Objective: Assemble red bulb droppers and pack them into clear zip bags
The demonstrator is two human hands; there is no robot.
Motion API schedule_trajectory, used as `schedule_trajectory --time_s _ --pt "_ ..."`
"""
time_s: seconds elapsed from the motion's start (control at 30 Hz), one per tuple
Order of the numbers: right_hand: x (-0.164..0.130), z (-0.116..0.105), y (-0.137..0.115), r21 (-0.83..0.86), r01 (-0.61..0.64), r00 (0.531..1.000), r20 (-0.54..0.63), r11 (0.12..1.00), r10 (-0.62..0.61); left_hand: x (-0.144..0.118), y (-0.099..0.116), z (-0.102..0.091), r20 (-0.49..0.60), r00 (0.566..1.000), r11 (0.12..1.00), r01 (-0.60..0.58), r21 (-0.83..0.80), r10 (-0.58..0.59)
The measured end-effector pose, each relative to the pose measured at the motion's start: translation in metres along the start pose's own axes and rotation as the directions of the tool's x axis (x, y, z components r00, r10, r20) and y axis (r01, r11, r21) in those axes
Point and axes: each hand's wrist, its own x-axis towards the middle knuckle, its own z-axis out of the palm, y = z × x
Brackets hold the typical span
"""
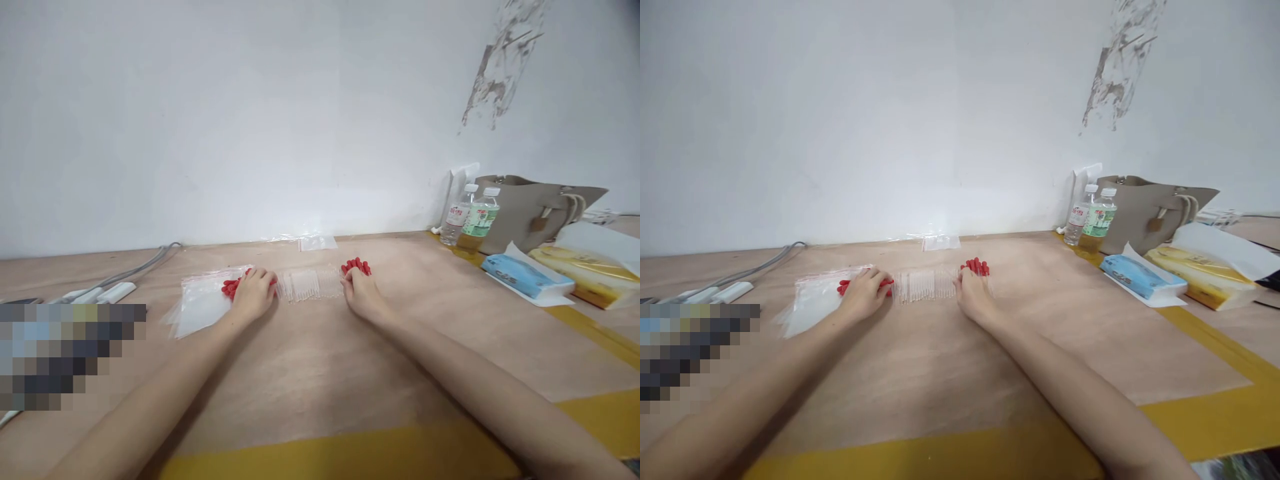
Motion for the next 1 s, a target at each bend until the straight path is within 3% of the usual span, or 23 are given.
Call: schedule_trajectory --time_s 0.13,0.4,0.5,0.57,0.63,0.77,0.87,1.0 --pt "-0.027 -0.005 0.011 0.132 0.163 0.986 0.024 0.978 -0.167 0.029 -0.021 0.007 0.126 0.992 0.998 0.008 0.055 -0.015" --pt "-0.043 -0.004 0.013 0.103 0.221 0.975 -0.024 0.97 -0.219 0.04 -0.021 0.006 0.207 0.978 1.0 -0.002 0.01 0.0" --pt "-0.044 -0.004 0.012 0.157 0.231 0.973 -0.043 0.96 -0.227 0.026 -0.007 -0.003 0.129 0.991 0.997 -0.01 -0.071 0.019" --pt "-0.046 -0.005 0.01 0.202 0.234 0.972 -0.051 0.951 -0.228 0.008 0.012 -0.006 0.032 0.999 0.964 -0.015 -0.266 0.025" --pt "-0.048 -0.005 0.008 0.235 0.24 0.971 -0.049 0.942 -0.235 -0.013 0.035 -0.005 0.058 0.998 0.876 0.004 -0.483 0.027" --pt "-0.052 -0.004 0.004 0.255 0.269 0.963 -0.053 0.929 -0.264 -0.044 0.07 0.008 0.154 0.988 0.674 0.093 -0.733 0.032" --pt "-0.054 -0.003 0.002 0.234 0.296 0.955 -0.052 0.926 -0.292 -0.049 0.075 0.015 0.188 0.982 0.601 0.131 -0.789 0.032" --pt "-0.056 -0.005 -0.002 0.209 0.334 0.942 -0.035 0.919 -0.334 -0.044 0.073 0.014 0.175 0.981 0.652 0.083 -0.754 0.079"
